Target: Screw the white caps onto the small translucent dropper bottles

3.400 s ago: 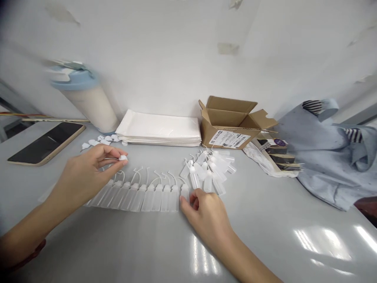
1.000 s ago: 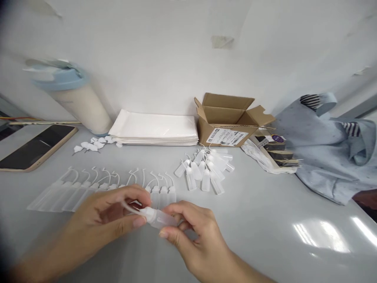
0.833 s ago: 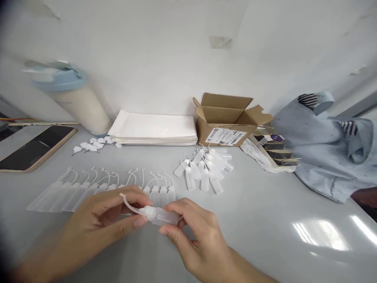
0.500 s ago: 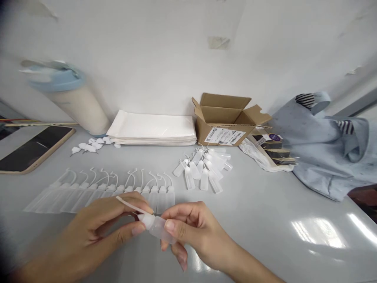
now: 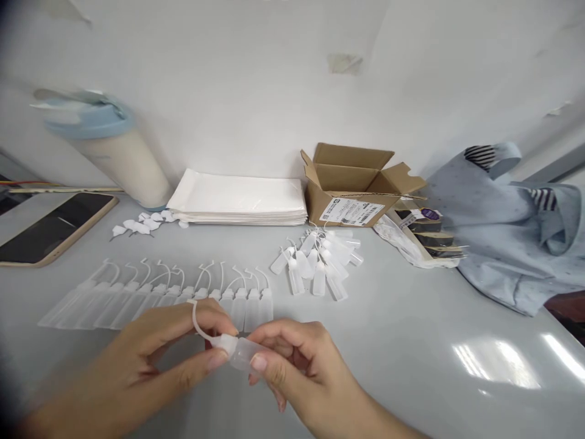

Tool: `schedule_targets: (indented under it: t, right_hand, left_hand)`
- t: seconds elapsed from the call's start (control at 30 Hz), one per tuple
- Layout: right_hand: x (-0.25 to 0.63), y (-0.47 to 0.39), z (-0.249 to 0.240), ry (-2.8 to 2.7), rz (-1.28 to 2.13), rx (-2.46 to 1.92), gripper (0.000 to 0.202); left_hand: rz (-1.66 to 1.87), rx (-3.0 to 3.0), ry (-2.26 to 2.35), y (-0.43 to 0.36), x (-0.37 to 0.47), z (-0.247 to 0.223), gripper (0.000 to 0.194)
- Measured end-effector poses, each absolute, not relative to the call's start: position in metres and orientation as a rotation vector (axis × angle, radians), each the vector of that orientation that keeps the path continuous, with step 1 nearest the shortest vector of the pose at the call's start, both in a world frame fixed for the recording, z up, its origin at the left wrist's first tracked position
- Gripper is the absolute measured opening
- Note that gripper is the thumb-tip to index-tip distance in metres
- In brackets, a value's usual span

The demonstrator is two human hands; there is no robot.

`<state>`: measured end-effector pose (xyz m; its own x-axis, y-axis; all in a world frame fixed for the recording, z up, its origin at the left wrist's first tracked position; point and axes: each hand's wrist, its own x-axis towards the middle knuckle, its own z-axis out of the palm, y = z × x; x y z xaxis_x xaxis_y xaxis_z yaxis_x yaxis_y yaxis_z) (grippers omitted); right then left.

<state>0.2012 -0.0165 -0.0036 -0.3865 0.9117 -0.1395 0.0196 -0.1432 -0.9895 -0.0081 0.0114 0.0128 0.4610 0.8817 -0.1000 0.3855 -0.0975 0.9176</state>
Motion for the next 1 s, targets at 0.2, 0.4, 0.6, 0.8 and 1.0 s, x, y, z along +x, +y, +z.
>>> schedule_targets:
  t: [0.2,0.4,0.6,0.8,1.0]
  right_hand:
    - [0.203,-0.018,-0.005,-1.936,0.708,-1.053,0.021]
    - [0.205,-0.021,-0.014,-2.026,0.463,-0.931,0.027]
    - [0.205,-0.02,-0.013,-2.058,0.374,-0.892,0.02]
    - [0.205,-0.02,-0.009,-2.091,0.358,-0.934,0.023]
    - [0.205,-0.021,-0.002,-2.027,0.658,-1.152,0.036]
  left_hand:
    - [0.549,1.633,1.193,0.014,-0.006,0.016,0.021]
    - [0.482,1.851,1.08,0.017,-0.014,0.005,0.018]
    - [0.61,2.129,0.878,0.012,-0.017,0.0,0.015]
    - [0.75,2.268,0.866,0.007,-0.015,-0.007,0.015]
    - [0.817,2.486,0.731,0.009,-0.007,-0.011,0.02]
